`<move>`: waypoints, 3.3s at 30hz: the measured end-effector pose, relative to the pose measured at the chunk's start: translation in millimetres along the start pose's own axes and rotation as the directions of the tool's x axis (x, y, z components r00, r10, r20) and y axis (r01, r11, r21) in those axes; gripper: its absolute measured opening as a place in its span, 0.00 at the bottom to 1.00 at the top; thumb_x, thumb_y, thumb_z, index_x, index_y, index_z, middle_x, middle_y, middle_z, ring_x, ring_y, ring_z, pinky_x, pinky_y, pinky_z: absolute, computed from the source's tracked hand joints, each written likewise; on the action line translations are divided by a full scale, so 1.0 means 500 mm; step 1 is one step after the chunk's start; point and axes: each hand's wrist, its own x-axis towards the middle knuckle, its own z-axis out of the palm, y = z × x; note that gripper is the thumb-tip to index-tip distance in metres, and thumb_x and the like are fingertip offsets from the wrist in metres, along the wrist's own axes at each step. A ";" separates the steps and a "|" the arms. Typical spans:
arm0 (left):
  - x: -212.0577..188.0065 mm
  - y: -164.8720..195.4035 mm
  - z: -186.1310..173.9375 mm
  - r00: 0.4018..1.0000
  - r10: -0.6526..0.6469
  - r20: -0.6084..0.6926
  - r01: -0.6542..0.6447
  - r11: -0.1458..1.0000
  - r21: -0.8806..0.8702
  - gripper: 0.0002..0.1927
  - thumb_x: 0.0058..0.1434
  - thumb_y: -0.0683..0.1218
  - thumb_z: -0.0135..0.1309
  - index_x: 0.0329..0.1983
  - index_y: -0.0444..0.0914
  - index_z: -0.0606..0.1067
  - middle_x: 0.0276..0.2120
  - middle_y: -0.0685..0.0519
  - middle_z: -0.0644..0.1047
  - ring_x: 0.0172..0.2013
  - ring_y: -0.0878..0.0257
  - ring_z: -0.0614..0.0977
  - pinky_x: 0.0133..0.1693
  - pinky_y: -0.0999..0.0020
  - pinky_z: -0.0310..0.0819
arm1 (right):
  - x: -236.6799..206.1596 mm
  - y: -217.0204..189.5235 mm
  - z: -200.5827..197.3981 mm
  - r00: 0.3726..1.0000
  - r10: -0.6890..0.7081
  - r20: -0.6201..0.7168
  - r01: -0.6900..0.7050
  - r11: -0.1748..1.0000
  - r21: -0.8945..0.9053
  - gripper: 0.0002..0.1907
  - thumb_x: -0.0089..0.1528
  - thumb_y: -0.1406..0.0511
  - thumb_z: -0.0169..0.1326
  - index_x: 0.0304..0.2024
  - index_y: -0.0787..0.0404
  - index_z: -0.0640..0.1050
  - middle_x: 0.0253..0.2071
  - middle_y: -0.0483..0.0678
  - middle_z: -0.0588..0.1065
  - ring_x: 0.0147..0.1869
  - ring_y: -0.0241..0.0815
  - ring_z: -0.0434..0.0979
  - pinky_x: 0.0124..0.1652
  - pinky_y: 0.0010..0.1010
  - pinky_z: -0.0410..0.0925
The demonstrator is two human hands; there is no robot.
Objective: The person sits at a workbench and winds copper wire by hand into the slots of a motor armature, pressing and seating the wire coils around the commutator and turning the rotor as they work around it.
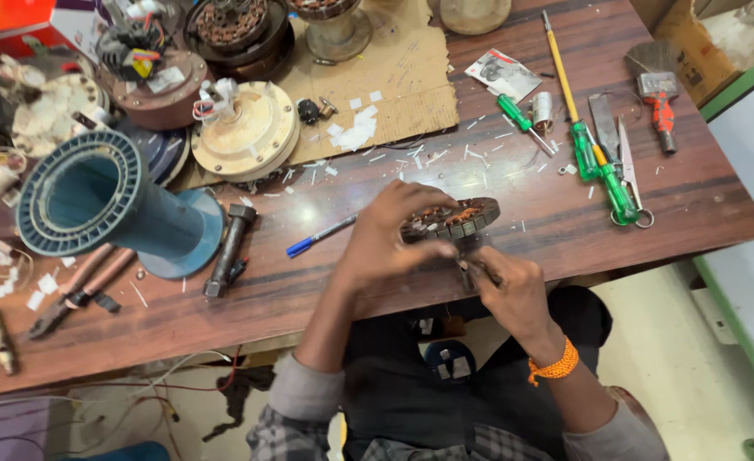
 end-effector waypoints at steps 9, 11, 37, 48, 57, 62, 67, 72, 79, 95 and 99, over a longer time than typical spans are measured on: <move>-0.015 0.017 0.047 0.993 0.115 0.026 -0.115 0.890 0.442 0.25 0.55 0.50 0.67 0.55 0.40 0.77 0.42 0.55 0.82 0.37 0.58 0.80 0.37 0.60 0.73 | 0.031 0.001 -0.097 0.998 -0.040 -0.046 0.043 0.998 0.055 0.06 0.59 0.71 0.64 0.38 0.62 0.81 0.30 0.48 0.78 0.29 0.35 0.78 0.29 0.29 0.67; -0.020 0.007 0.043 0.985 0.168 0.037 -0.166 0.873 0.459 0.24 0.55 0.50 0.67 0.54 0.39 0.77 0.42 0.55 0.83 0.36 0.59 0.80 0.35 0.61 0.72 | 0.047 -0.011 -0.126 0.999 -0.051 0.012 0.051 0.999 -0.011 0.06 0.58 0.71 0.63 0.39 0.62 0.82 0.30 0.49 0.77 0.27 0.39 0.75 0.29 0.31 0.66; 0.008 -0.060 0.094 0.827 -0.563 0.016 0.524 0.759 -0.387 0.38 0.59 0.52 0.66 0.67 0.38 0.61 0.46 0.49 0.82 0.47 0.61 0.84 0.46 0.67 0.79 | 0.231 -0.043 -0.076 0.965 -0.078 0.251 0.119 0.981 -0.153 0.08 0.60 0.63 0.63 0.41 0.58 0.83 0.31 0.53 0.81 0.32 0.46 0.83 0.31 0.36 0.71; 0.030 -0.100 0.068 0.908 -0.343 0.242 0.417 0.797 -0.436 0.08 0.60 0.43 0.64 0.43 0.38 0.84 0.42 0.53 0.84 0.44 0.64 0.83 0.48 0.68 0.79 | 0.200 -0.074 -0.116 0.949 0.081 0.306 -0.036 0.988 -0.149 0.10 0.59 0.61 0.65 0.38 0.59 0.83 0.18 0.54 0.72 0.21 0.47 0.70 0.25 0.38 0.63; 0.033 -0.069 0.036 0.957 -0.235 0.170 0.274 0.926 -0.259 0.11 0.56 0.42 0.64 0.43 0.39 0.83 0.44 0.50 0.85 0.44 0.59 0.87 0.47 0.67 0.80 | 0.101 -0.069 -0.092 0.948 -0.034 0.317 0.064 0.994 -0.084 0.08 0.59 0.63 0.62 0.39 0.58 0.79 0.24 0.53 0.76 0.25 0.48 0.77 0.28 0.39 0.67; 0.045 -0.050 0.011 0.954 -0.208 0.214 0.265 0.922 -0.282 0.10 0.59 0.44 0.63 0.44 0.40 0.83 0.43 0.52 0.85 0.44 0.58 0.87 0.48 0.66 0.80 | 0.058 -0.019 -0.046 0.981 -0.040 0.192 0.071 0.985 -0.159 0.06 0.60 0.66 0.62 0.37 0.60 0.78 0.25 0.55 0.76 0.28 0.54 0.77 0.28 0.41 0.67; 0.014 0.028 0.001 0.992 -0.130 0.010 0.128 0.986 0.104 0.22 0.49 0.52 0.70 0.46 0.41 0.80 0.42 0.51 0.82 0.42 0.54 0.80 0.45 0.61 0.74 | 0.023 0.023 -0.026 0.996 -0.038 0.084 0.042 0.998 -0.054 0.07 0.60 0.70 0.58 0.41 0.62 0.78 0.25 0.55 0.75 0.26 0.52 0.78 0.27 0.38 0.67; -0.006 0.057 0.067 0.991 -0.116 -0.069 0.133 0.924 0.358 0.23 0.56 0.50 0.66 0.55 0.46 0.78 0.45 0.56 0.81 0.43 0.56 0.80 0.44 0.60 0.76 | 0.024 0.019 -0.023 0.997 0.081 0.002 -0.080 0.992 0.101 0.04 0.61 0.72 0.59 0.39 0.64 0.80 0.25 0.52 0.77 0.23 0.41 0.78 0.26 0.32 0.67; -0.027 0.013 0.039 0.999 0.045 0.003 -0.042 0.901 0.433 0.24 0.54 0.49 0.67 0.55 0.47 0.79 0.47 0.56 0.83 0.39 0.58 0.80 0.39 0.62 0.74 | 0.059 -0.019 -0.108 0.990 -0.131 0.050 0.134 0.990 -0.047 0.07 0.57 0.70 0.64 0.38 0.62 0.82 0.31 0.48 0.78 0.27 0.43 0.76 0.29 0.33 0.67; -0.038 -0.003 0.014 0.985 0.154 0.079 -0.173 0.865 0.471 0.22 0.59 0.48 0.64 0.56 0.38 0.77 0.47 0.51 0.83 0.42 0.59 0.84 0.39 0.64 0.74 | 0.184 -0.048 -0.087 0.962 -0.250 0.107 0.259 0.962 -0.087 0.05 0.61 0.69 0.63 0.40 0.62 0.81 0.34 0.51 0.79 0.34 0.48 0.81 0.34 0.36 0.71; -0.042 0.005 0.019 0.989 0.139 0.041 -0.142 0.882 0.450 0.23 0.59 0.49 0.64 0.56 0.38 0.76 0.46 0.52 0.83 0.43 0.59 0.85 0.39 0.64 0.73 | 0.217 -0.042 -0.077 0.969 -0.129 0.210 0.146 0.987 -0.070 0.06 0.61 0.66 0.62 0.39 0.60 0.83 0.31 0.52 0.80 0.32 0.46 0.82 0.31 0.35 0.71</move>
